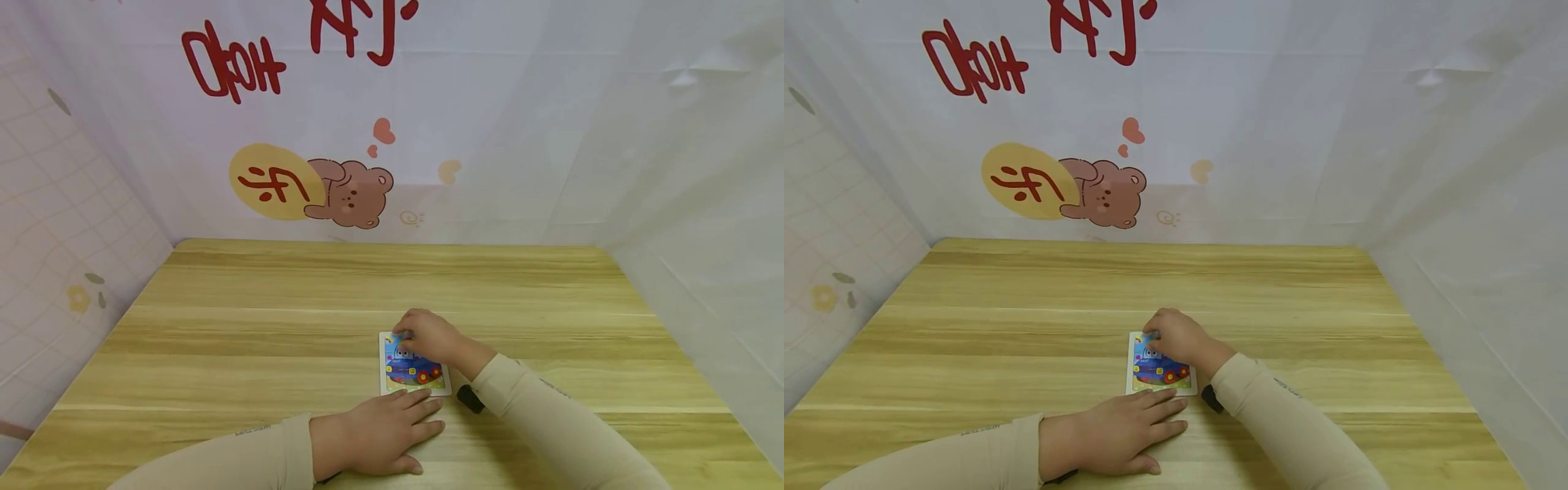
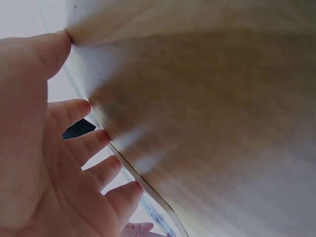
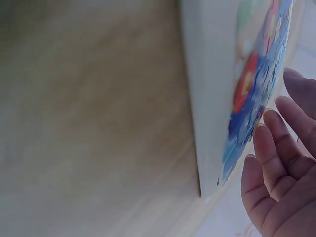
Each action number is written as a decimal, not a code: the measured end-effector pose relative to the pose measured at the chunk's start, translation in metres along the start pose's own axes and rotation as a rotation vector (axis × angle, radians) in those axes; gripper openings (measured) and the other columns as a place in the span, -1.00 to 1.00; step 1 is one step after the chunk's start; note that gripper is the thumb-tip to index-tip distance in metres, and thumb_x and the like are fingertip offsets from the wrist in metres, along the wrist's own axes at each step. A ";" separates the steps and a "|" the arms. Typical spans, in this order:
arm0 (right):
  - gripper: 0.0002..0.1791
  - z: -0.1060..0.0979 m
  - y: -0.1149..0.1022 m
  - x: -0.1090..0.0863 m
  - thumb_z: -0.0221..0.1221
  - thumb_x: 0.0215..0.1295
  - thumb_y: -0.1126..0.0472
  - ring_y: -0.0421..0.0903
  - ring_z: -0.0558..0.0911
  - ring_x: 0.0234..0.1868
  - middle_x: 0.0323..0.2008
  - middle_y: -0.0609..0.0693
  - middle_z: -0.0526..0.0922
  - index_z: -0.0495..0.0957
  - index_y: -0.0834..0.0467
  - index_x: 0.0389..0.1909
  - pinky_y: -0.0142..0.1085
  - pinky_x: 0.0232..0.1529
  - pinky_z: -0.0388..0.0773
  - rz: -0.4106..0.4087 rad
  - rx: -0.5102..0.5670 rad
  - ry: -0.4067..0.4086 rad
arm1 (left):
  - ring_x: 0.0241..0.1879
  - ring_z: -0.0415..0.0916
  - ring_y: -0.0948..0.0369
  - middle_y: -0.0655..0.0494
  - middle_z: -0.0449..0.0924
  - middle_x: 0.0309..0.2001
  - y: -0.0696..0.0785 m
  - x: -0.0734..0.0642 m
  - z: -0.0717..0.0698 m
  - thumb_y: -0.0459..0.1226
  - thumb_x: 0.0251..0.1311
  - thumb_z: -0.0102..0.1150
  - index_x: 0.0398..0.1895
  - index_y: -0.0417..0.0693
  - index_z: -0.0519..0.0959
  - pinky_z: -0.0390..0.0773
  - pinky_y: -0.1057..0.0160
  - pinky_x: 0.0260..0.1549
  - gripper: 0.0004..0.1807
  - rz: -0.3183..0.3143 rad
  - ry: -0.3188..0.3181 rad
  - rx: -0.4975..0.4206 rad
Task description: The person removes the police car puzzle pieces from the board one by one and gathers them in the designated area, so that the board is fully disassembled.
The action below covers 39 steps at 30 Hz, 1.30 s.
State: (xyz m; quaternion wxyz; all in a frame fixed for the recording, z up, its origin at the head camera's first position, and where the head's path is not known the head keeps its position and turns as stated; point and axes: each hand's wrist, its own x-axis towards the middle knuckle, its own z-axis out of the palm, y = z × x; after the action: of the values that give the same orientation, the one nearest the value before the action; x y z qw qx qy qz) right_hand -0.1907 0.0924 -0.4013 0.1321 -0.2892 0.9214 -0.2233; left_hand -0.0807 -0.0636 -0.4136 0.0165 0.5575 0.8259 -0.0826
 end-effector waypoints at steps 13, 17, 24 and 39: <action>-0.76 0.001 -0.001 0.007 0.30 0.21 0.27 -0.12 0.55 -0.21 -0.22 -0.02 0.56 0.66 0.21 -0.10 -0.21 -0.10 0.56 -0.003 0.010 -0.023 | 0.44 0.08 0.10 0.08 0.14 0.46 -0.002 0.002 -0.001 0.24 0.35 -0.22 0.44 0.16 0.26 0.26 0.21 0.29 -0.31 0.012 -0.014 -0.032; -0.78 0.000 -0.001 0.008 0.30 0.21 0.27 -0.13 0.54 -0.22 -0.25 -0.04 0.54 0.67 0.21 -0.12 -0.21 -0.10 0.55 -0.001 0.018 -0.028 | 0.44 0.07 0.11 0.08 0.12 0.47 -0.002 0.003 -0.001 0.24 0.36 -0.21 0.44 0.16 0.25 0.26 0.21 0.29 -0.31 0.012 -0.020 -0.042; -0.83 -0.001 -0.002 0.009 0.30 0.21 0.29 -0.12 0.54 -0.22 -0.29 -0.06 0.52 0.64 0.19 -0.17 -0.18 -0.07 0.53 0.034 0.071 -0.029 | 0.44 0.06 0.11 0.09 0.11 0.47 -0.002 0.003 0.000 0.24 0.35 -0.22 0.44 0.16 0.25 0.24 0.20 0.30 -0.31 0.012 -0.027 -0.051; -0.86 -0.001 -0.007 0.011 0.32 0.16 0.35 -0.08 0.59 -0.18 -0.26 -0.02 0.60 0.60 0.19 -0.25 -0.15 -0.02 0.54 0.032 0.067 -0.012 | 0.44 0.05 0.11 0.09 0.11 0.47 -0.002 0.003 -0.001 0.25 0.35 -0.23 0.45 0.15 0.24 0.21 0.23 0.32 -0.29 0.006 -0.032 -0.041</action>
State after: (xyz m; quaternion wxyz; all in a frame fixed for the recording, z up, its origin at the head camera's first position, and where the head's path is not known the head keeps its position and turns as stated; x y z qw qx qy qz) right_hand -0.1961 0.0814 -0.3981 0.1508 -0.2712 0.9171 -0.2501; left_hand -0.0836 -0.0618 -0.4129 0.0414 0.5583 0.8253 -0.0743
